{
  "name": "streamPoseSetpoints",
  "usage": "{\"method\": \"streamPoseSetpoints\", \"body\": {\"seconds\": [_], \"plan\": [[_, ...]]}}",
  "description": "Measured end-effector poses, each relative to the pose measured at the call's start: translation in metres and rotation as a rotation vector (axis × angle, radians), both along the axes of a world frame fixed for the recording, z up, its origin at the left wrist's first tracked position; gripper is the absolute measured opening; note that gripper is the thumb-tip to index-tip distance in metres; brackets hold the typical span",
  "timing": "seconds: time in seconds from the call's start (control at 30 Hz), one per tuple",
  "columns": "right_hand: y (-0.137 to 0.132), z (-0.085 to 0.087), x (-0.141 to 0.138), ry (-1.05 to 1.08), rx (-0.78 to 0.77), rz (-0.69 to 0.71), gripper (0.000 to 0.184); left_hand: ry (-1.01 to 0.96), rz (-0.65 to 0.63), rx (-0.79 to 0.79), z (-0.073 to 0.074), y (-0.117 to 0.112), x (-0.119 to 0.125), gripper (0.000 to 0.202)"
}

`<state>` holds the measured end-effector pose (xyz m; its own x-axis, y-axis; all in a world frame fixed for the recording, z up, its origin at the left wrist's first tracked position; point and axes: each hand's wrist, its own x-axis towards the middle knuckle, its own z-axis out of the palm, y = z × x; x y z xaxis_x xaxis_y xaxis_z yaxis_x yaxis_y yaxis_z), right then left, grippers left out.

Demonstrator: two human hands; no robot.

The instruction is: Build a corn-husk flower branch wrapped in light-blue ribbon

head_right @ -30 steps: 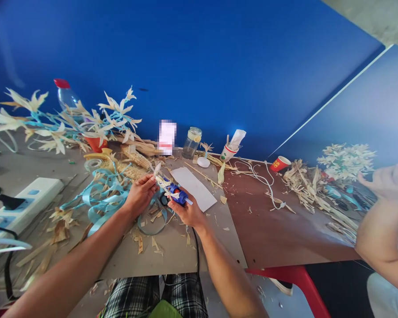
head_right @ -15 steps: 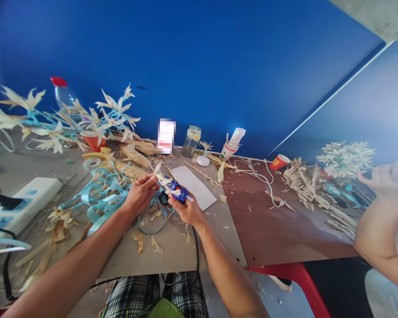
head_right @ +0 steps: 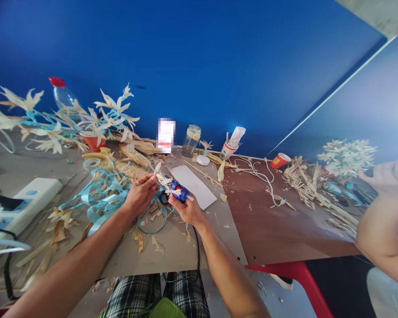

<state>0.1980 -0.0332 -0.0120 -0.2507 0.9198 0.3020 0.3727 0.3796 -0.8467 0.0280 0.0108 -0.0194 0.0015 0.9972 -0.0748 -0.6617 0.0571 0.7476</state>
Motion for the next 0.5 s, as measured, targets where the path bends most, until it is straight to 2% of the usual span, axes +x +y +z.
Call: {"method": "streamPoseSetpoints", "body": {"seconds": [0.27,0.5], "plan": [[0.0016,-0.0048,0.0006,0.003,0.003,-0.009,0.032,0.041,0.008,0.004,-0.0002,-0.0002,0.0006,0.026],[-0.0004,-0.0012,0.0001,0.003,-0.025,-0.002,0.030,0.074,0.029,-0.008,0.0016,-0.0006,0.0010,0.027]]}}
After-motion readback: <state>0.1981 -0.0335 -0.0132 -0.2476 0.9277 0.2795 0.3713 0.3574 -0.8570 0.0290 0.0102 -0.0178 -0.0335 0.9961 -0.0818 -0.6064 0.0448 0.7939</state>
